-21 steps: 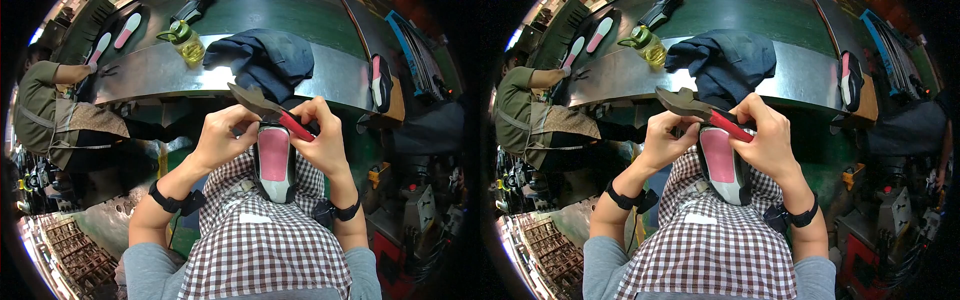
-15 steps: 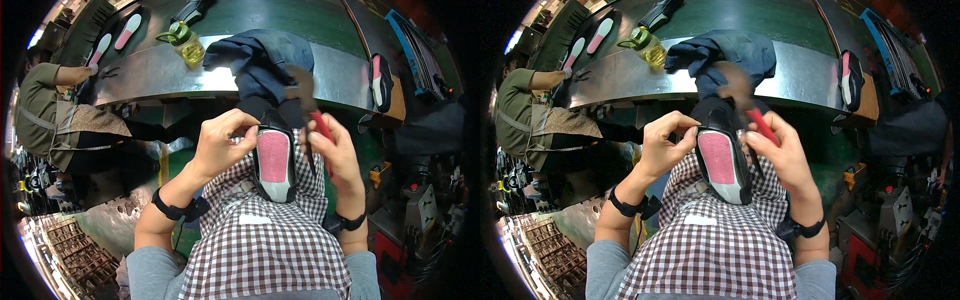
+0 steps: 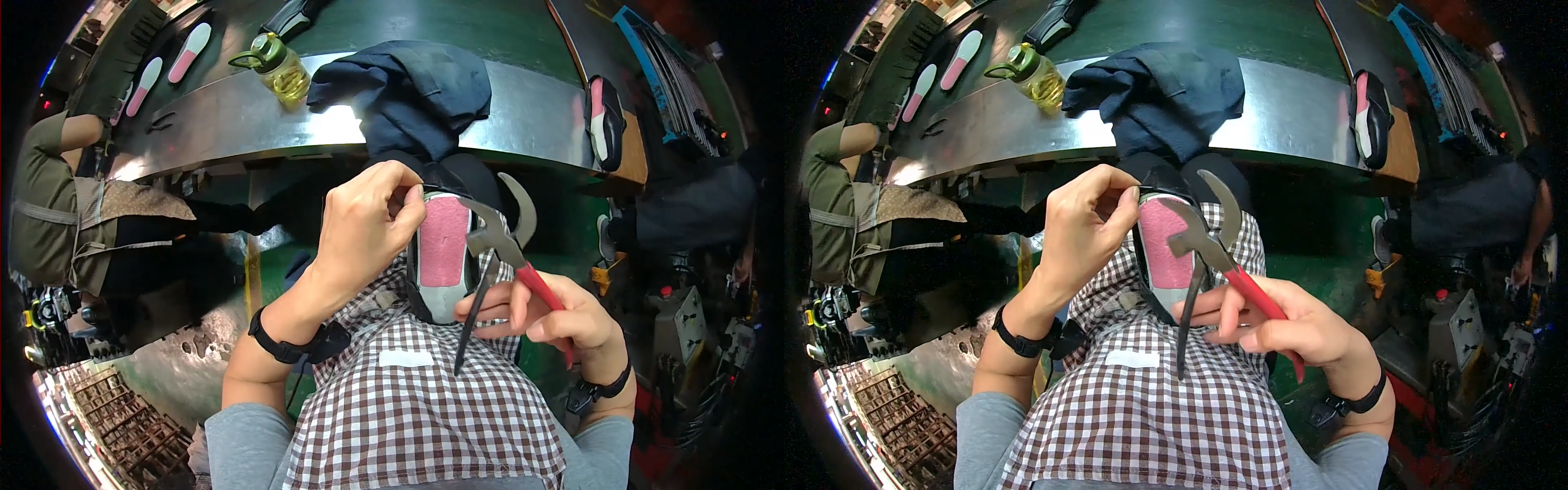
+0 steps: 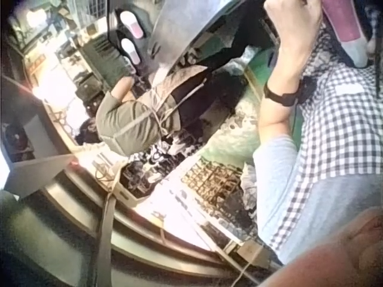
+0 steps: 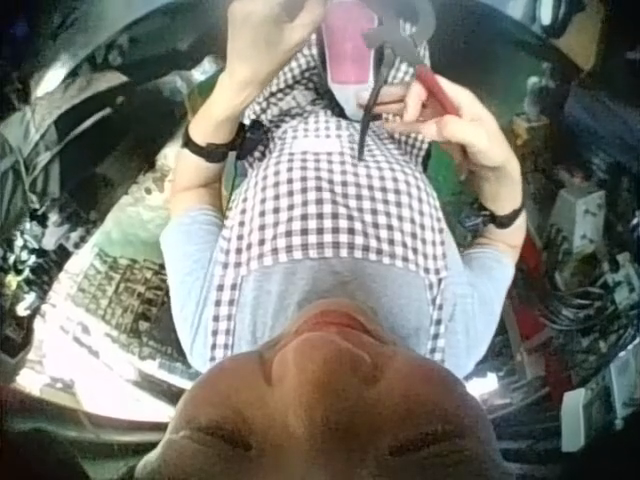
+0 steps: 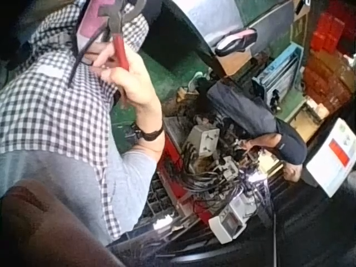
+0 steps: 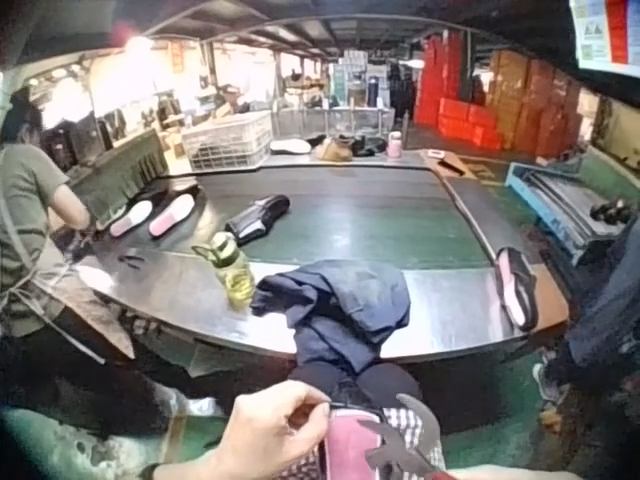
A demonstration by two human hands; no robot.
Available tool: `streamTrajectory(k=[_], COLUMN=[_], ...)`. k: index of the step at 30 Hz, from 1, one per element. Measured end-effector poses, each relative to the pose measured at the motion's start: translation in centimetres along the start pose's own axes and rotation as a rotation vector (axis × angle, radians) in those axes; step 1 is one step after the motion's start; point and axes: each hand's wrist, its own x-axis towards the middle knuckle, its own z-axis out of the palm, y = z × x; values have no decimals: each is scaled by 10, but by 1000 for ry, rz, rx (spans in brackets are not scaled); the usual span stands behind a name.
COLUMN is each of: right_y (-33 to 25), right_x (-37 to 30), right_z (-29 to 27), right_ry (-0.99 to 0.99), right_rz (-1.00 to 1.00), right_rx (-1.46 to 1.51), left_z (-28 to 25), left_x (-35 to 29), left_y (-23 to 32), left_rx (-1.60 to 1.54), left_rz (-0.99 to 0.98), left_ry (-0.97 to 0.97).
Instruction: Manually pull the shoe upper over the last and insole using pliers during the shoe manufacturing process.
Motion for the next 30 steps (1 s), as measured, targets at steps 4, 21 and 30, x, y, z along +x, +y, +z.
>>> streamTrajectory(k=[4, 21, 30], right_y=[-5, -58, -57], right_x=[3, 1, 4], right_z=[3, 25, 35], right_ry=[-18, 162, 297], right_rz=[93, 318, 342], right_rx=[216, -208, -301], left_z=[1, 9, 15], left_x=[-2, 3, 1], left_y=[5, 12, 12], left_rx=[17, 119, 182], left_rz=[-17, 87, 122], left_ry=[-7, 36, 61])
